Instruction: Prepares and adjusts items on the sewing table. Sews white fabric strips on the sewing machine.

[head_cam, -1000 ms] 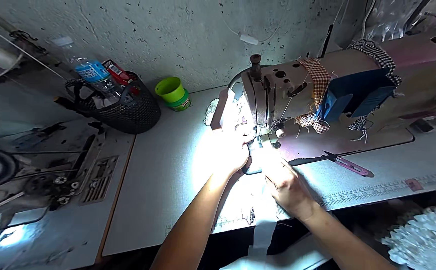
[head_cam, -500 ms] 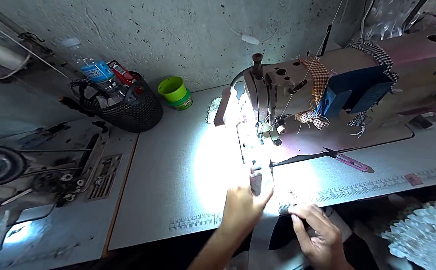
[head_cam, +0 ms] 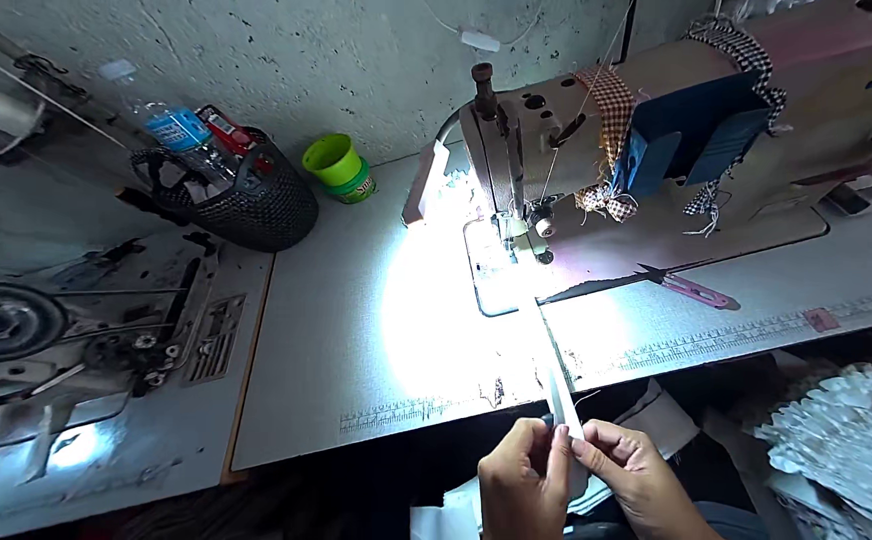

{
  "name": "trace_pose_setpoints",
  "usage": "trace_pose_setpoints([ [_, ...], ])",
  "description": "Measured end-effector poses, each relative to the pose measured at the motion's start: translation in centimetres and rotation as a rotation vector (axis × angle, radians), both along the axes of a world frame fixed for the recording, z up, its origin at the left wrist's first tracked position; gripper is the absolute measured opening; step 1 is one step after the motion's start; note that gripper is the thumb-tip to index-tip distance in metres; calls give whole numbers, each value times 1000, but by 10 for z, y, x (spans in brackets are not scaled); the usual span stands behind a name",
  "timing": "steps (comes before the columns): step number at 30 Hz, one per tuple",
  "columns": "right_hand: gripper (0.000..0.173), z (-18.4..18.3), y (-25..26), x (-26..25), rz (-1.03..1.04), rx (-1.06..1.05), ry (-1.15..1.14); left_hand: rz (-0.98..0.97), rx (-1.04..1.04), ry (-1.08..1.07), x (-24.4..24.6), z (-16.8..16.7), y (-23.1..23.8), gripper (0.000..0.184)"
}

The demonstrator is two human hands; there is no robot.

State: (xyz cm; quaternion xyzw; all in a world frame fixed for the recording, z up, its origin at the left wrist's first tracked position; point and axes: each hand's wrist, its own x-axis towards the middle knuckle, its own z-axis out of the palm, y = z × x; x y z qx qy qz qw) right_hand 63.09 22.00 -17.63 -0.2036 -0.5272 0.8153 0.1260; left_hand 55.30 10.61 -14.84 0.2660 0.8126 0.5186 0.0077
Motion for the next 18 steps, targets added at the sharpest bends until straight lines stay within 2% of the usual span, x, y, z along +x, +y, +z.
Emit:
trace_pose_setpoints([
  [5,14,-21,-4,12,73,9,-156,-1,-219,364,14,-24,-2,15],
  [8,13,-25,-5,15,70,28,-153,-21,-274,476,17,-29,-5,16],
  [13,10,-25,-7,15,45,49,-167,-27,-353,518,14,-28,-3,17],
  [18,12,-26,-6,14,41,75,-179,-54,-391,385,14,-25,-4,16],
])
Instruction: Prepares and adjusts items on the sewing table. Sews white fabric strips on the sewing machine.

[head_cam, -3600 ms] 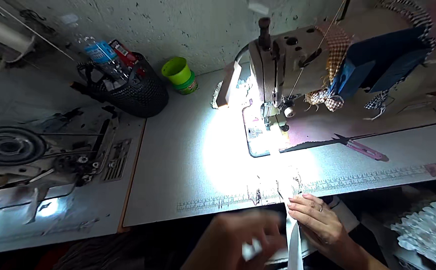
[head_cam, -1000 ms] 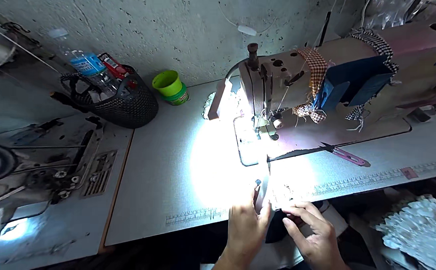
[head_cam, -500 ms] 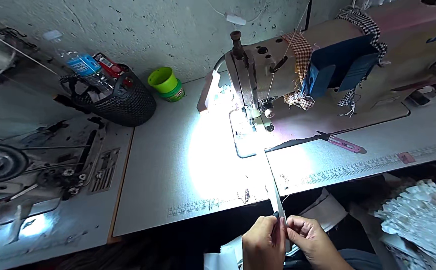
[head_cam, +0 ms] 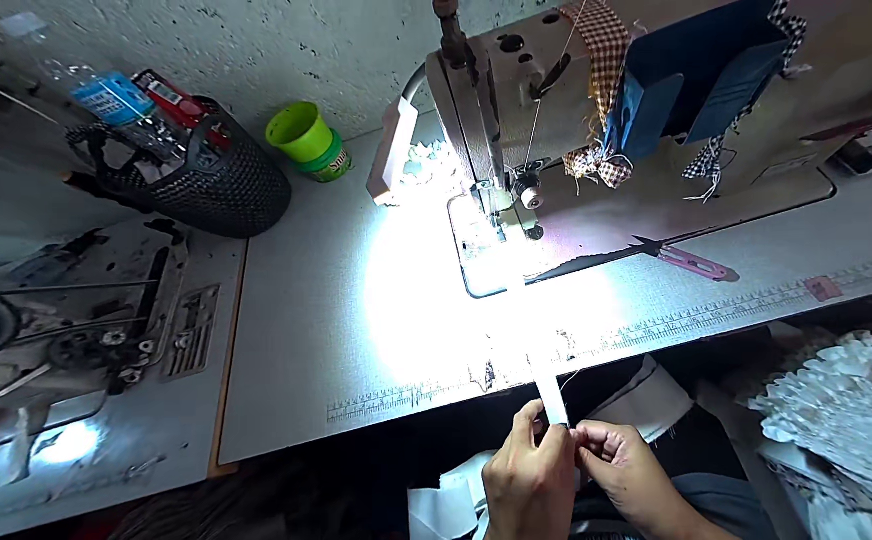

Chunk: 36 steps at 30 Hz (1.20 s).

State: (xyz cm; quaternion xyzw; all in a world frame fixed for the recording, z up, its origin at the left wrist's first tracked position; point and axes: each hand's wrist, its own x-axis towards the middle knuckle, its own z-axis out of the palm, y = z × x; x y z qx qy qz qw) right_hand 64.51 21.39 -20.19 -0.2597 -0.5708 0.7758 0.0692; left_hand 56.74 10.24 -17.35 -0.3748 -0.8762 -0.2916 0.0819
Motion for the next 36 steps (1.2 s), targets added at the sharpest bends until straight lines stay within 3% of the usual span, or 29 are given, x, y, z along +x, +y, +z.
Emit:
trace_pose_setpoints([
  [4,13,-2,0,-2,12,14,-24,9,41,-203,-4,-6,0,14],
  [6,12,-4,7,-1,42,184,13,-4,97,-266,-8,-12,-1,16],
  [10,20,-16,35,-10,-96,1154,329,-14,185,-403,-10,-12,-3,15],
  [13,26,-20,52,-20,83,1526,545,-31,271,-511,-10,-9,-3,11],
  [17,24,-25,57,-30,114,1475,706,-127,206,-563,-22,4,-10,19],
  [21,21,-20,54,-31,70,1398,723,-294,69,-482,-88,36,-8,27],
  [24,22,-24,53,-30,50,1384,712,-230,3,-423,-158,50,21,29],
  [27,22,-23,50,-29,56,1384,659,-249,-101,-277,-218,36,55,36],
  [30,21,-18,48,-26,73,1368,596,-204,-181,-97,-249,36,78,35],
  [32,20,-19,47,-26,76,1347,583,-173,-252,-113,-261,48,89,32],
  [36,19,-18,47,-25,85,1334,575,-139,14,-55,-263,57,92,24],
])
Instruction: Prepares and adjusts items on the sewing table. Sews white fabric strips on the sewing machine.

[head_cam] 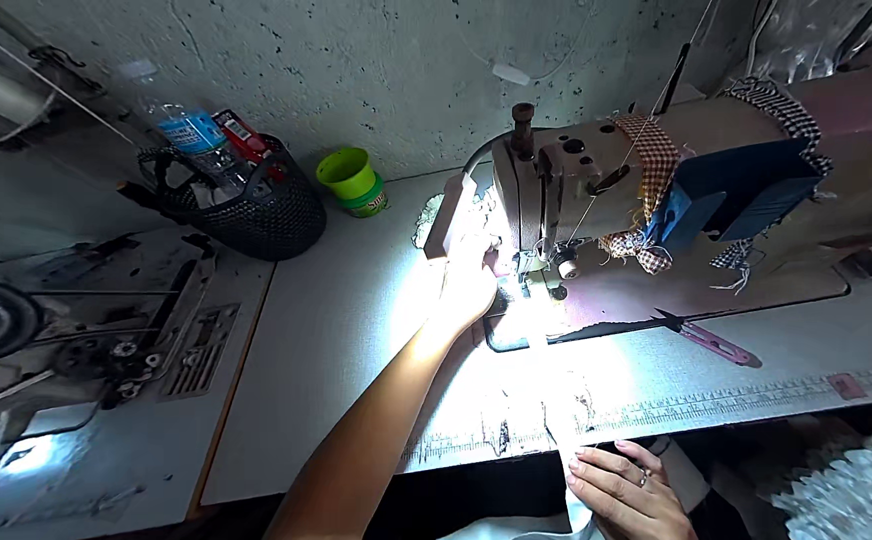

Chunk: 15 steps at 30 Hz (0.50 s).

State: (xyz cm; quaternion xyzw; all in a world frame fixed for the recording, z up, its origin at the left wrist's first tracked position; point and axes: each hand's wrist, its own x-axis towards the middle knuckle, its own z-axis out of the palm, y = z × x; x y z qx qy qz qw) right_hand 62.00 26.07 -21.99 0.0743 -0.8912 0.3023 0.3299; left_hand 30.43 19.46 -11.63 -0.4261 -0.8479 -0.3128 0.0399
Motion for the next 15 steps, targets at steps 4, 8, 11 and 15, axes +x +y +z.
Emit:
trace_pose_setpoints([
  [4,21,-1,-2,1,10,18,8,-6,28,-37,10,-18,-8,24],
  [8,23,-1,-5,-4,-2,12,50,-25,-96,-121,8,-24,-7,25],
  [11,23,-2,-6,-13,-42,-20,70,-20,-63,-137,9,-26,-5,29],
  [15,24,8,-5,-34,-97,-46,33,13,-131,-216,12,-20,-5,29],
])
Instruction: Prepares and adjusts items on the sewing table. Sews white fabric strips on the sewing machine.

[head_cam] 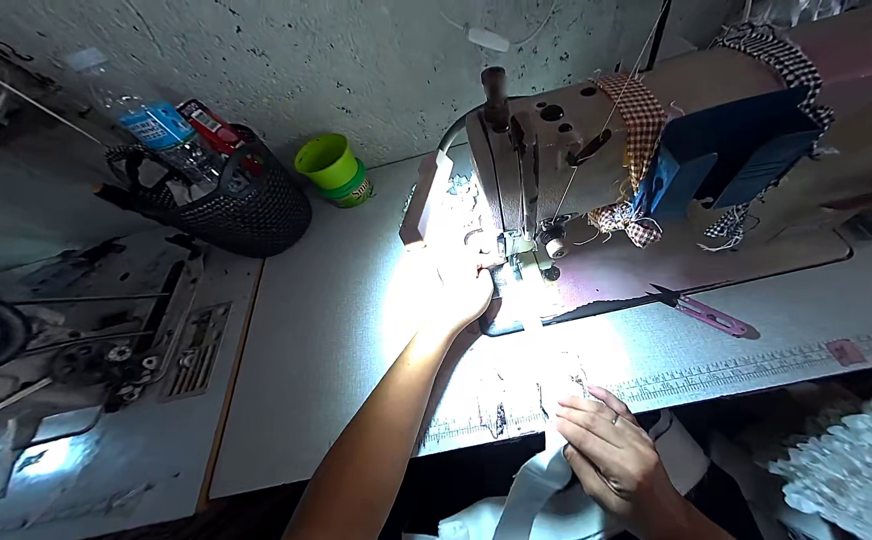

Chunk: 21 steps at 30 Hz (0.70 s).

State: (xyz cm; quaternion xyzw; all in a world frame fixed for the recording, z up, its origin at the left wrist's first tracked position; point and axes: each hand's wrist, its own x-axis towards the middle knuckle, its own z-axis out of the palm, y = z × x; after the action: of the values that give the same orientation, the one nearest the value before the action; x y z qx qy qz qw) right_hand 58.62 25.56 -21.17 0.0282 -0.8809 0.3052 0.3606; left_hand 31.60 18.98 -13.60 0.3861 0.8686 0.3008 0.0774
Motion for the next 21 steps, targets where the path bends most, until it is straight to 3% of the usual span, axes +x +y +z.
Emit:
trace_pose_setpoints([
  [10,23,23,11,-61,-139,103,-148,-17,39,-34,-3,3,0,30],
  [21,19,29,25,-119,-242,147,-118,-62,50,-20,-8,0,-5,34],
])
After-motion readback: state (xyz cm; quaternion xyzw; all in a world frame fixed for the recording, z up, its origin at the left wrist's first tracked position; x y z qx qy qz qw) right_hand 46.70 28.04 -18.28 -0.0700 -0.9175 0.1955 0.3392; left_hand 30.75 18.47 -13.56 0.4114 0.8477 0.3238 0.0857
